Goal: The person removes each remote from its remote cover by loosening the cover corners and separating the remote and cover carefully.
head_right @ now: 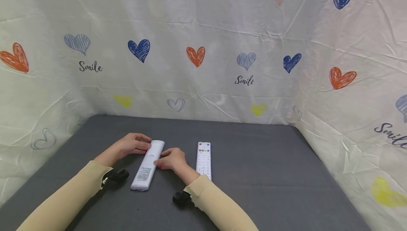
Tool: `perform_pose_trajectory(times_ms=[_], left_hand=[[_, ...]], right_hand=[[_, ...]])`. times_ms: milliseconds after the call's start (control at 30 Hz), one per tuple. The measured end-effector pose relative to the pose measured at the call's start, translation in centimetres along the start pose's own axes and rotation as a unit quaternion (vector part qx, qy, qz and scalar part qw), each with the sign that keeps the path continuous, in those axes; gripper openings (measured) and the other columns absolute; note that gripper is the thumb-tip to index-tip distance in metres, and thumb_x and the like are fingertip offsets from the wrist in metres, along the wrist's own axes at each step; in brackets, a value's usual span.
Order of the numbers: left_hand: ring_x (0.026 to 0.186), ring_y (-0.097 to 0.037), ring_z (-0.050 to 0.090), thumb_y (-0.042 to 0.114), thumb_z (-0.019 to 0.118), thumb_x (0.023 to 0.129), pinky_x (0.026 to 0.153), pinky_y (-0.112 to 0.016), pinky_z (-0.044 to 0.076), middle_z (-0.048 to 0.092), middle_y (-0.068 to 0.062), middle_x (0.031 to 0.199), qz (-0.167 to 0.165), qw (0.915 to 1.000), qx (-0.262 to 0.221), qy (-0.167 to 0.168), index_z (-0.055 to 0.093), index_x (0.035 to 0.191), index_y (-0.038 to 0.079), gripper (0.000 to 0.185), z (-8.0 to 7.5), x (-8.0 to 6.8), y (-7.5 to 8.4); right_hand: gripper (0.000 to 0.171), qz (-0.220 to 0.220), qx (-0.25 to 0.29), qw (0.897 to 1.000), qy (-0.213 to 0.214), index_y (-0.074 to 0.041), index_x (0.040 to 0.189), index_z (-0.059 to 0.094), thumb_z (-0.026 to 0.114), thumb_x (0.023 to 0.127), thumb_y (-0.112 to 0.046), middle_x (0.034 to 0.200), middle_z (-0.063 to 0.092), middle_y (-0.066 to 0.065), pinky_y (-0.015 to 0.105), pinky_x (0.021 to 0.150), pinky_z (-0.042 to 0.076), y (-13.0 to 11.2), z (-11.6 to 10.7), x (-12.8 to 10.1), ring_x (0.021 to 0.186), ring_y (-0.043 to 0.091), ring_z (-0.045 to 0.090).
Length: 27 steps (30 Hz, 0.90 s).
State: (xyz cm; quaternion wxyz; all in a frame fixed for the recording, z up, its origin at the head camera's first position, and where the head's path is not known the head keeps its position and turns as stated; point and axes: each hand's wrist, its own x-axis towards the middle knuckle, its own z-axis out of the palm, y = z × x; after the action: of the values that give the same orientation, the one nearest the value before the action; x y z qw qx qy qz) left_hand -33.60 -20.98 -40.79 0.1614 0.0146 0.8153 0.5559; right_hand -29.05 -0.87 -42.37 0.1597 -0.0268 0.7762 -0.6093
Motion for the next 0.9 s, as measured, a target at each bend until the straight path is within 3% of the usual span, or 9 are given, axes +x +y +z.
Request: perform_pose_trajectory(times_ms=[467,900], left_hand=[[0.077,-0.012,0.065,0.016,0.067,0.088,0.075,-0.033,0.058,0.068,-0.014,0.102,-0.031,0.9987,0.033,0.023,0.056,0.124,-0.010,0.046,-0.4,2.0,0.1],[0.082,-0.010,0.064,0.014,0.069,0.086,0.081,-0.031,0.057,0.066,-0.015,0.108,-0.030,0.9992,0.012,0.022,0.053,0.125,-0.010,0.048,0.0,2.1,0.1]], right_hand=[[0.034,0.003,-0.021,1.000,0.003,-0.001,0.107,0.066,0.079,0.075,-0.005,0.081,0.072,0.010,0.026,0.065,0.059,-0.4,0.1,-0.2,0.073,0.015,0.071],[0.033,0.009,-0.022,1.000,0.005,-0.002,0.106,0.066,0.079,0.075,-0.006,0.080,0.072,0.009,0.025,0.064,0.058,-0.2,-0.1,-0.1,0.071,0.014,0.070]])
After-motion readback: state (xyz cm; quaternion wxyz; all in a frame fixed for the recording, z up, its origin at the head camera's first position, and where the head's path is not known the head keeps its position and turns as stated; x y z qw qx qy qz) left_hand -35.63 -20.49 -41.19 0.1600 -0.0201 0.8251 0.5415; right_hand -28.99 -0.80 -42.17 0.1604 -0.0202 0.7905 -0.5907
